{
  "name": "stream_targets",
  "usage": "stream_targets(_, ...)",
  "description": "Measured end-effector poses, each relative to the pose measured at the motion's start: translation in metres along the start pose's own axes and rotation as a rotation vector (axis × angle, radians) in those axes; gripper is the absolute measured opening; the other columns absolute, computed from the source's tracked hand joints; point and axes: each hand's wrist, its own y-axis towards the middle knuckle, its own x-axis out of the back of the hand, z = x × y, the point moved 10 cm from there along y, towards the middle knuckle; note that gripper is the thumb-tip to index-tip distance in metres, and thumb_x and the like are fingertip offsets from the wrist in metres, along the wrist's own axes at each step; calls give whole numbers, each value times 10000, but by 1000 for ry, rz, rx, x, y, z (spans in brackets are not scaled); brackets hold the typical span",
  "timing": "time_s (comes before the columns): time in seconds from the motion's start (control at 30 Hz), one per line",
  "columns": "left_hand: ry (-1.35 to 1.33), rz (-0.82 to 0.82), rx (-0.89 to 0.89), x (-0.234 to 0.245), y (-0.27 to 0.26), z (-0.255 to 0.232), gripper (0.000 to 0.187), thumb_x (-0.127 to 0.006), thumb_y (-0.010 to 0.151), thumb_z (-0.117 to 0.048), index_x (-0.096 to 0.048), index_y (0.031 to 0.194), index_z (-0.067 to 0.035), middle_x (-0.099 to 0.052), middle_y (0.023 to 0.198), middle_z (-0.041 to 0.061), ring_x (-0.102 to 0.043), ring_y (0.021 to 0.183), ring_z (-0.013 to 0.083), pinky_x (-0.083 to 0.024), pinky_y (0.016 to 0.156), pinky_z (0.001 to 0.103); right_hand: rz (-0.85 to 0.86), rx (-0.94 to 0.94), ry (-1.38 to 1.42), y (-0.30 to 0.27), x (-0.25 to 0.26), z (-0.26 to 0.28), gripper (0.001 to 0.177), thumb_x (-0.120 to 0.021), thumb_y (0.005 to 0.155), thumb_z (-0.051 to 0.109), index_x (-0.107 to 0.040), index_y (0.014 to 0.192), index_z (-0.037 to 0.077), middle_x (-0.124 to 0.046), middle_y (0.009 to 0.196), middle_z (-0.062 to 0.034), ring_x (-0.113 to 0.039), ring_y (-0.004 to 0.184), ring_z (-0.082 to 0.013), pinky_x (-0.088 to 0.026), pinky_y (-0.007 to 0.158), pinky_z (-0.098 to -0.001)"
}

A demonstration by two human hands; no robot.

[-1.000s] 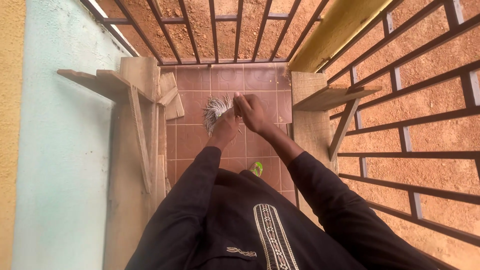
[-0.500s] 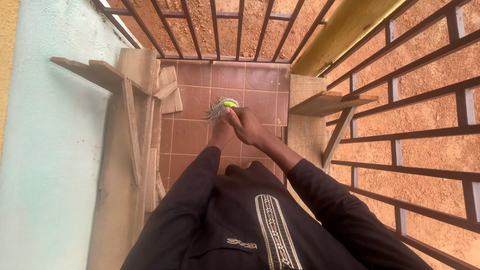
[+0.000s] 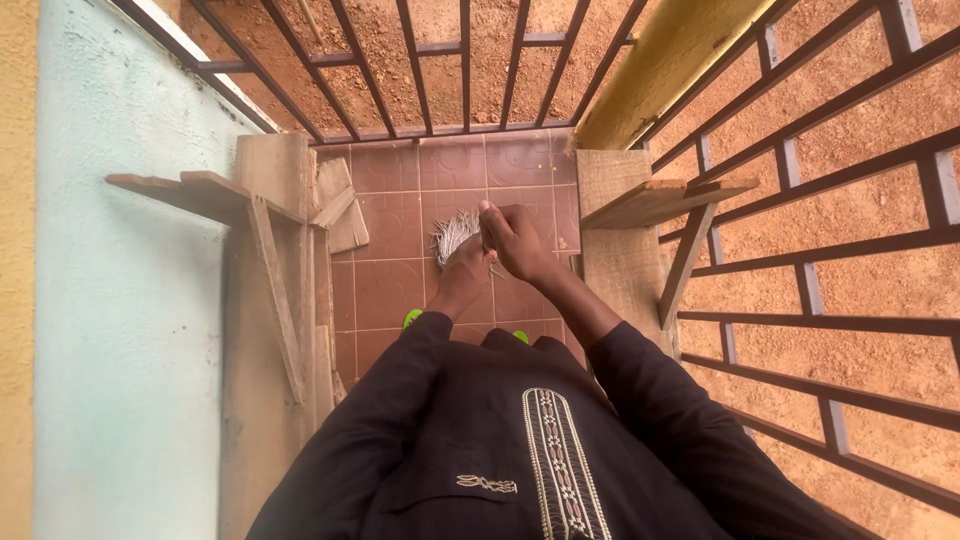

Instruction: Assembling or repairing a broom head by threading or securing it.

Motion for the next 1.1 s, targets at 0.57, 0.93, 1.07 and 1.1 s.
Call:
stream_targets(0.57, 10, 57, 20, 94, 53, 141, 321, -467, 1053, -272, -599, 1237, -44, -682, 1191, 220, -636, 1137, 433, -506, 921, 494, -89, 16, -107, 97, -91, -27, 551, -475, 1110, 383, -488, 716, -1, -426, 614, -9, -387, 602, -116, -369, 558, -339)
stream_targets(0.93, 82, 66, 125, 144, 36, 163, 231, -496, 1026, -179, -569, 1177, -20, -685, 1053, 224, -660, 1037, 407, -493, 857, 512, 37, -13, 53, 130, -152, -4, 580, -474, 1092, 376, -491, 621, 39, -480, 589, -3, -451, 583, -108, -409, 576, -322)
stream_targets(1.07, 96, 22, 1, 132, 69, 172, 262, -494, 1003, -189, -607, 1182, -34, -694, 1099, 225, -640, 1063, 429, -495, 872, 512, -56, 22, -152, 132, -133, 17, 557, -432, 1109, 355, -476, 692, -12, -445, 626, -52, -415, 632, -132, -410, 606, -345)
stream_targets(1.1, 78, 34, 17, 126, 78, 177, 251, -481, 1026, -204, -626, 1151, -42, -696, 1103, 223, -639, 1081, 425, -500, 885, 502, -35, 13, -216, 131, -131, 22, 548, -442, 1109, 345, -473, 711, -31, -425, 633, -72, -399, 648, -141, -409, 608, -357)
